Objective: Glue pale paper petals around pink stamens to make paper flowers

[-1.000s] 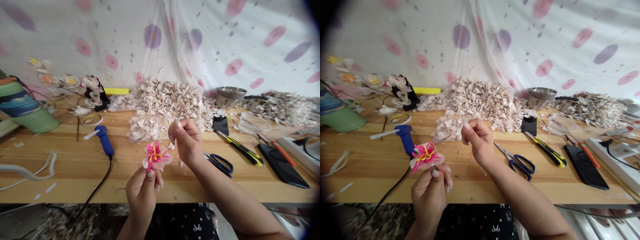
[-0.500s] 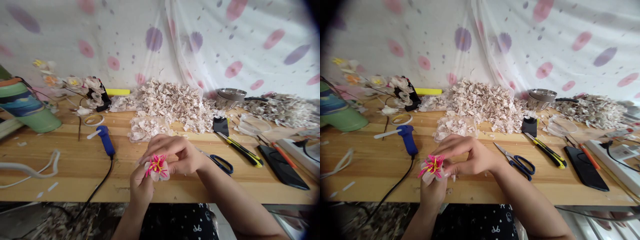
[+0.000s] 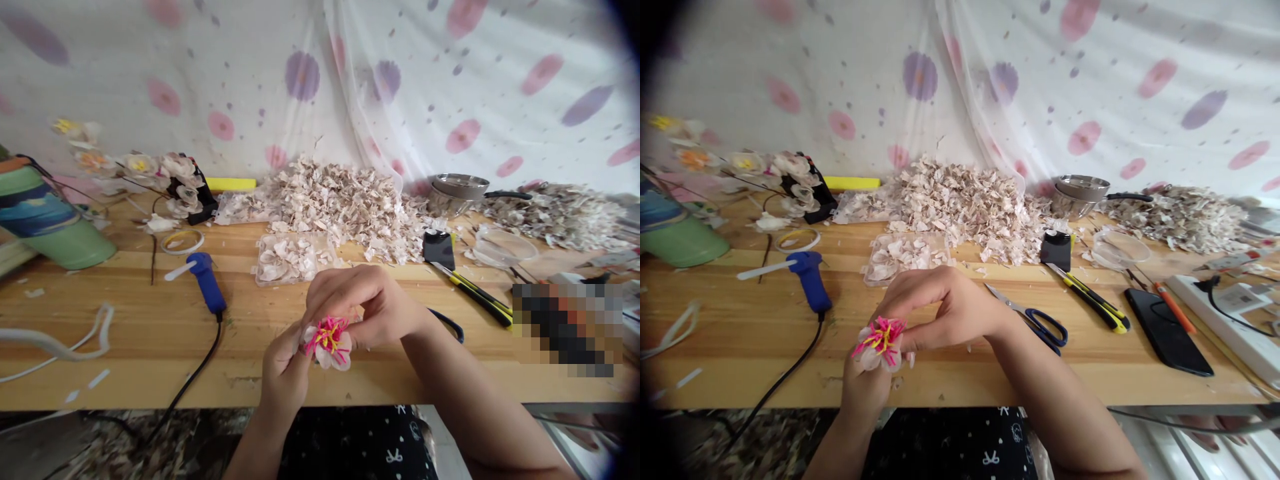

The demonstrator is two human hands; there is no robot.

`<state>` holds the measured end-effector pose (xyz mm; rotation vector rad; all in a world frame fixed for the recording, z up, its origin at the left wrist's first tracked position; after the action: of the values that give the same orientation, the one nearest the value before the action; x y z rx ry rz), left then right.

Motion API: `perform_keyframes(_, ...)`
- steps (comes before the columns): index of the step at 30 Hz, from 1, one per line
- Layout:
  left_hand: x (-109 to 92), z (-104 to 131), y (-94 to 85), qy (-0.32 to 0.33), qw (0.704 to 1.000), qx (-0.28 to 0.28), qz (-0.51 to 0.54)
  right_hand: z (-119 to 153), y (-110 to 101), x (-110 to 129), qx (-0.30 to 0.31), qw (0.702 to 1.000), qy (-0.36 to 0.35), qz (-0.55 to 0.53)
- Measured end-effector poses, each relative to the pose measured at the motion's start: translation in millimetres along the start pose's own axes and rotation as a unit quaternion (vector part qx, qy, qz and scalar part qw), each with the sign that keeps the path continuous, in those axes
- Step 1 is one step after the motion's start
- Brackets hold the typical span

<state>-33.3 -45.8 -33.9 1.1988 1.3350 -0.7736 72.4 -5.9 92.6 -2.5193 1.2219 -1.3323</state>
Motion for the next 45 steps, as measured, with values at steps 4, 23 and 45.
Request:
perform_keyframes(4,-8.8,1.2,-1.3,0.078,0.997,-0.014,-0.026,2.5,2.1,-2.8,-0.001,0.999,0.012,-0.034)
perform_keyframes(23,-26.5,4.7,-7.1,0.331,0.936,0.001,-0.115,3.5,12.9,-7.5,-0.05,0.992,-0.009,-0.113)
perform_keyframes(45,-35.7,10.5,-6.9,0.362,0.917,-0.033,-0.164,7.9,11.1,-14.4,-0.03,0.991,0.054,-0.119)
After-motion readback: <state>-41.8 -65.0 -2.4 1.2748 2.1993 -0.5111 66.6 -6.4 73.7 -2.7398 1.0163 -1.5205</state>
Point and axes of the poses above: each hand's wrist, its own z-axis away from the middle knuckle, its own y-axis out of the palm, x = y × z, the point moved 6 cm from there along -z, towards the middle knuckle, and after that the axes turned 1 degree about y, right-handed, at the moved point
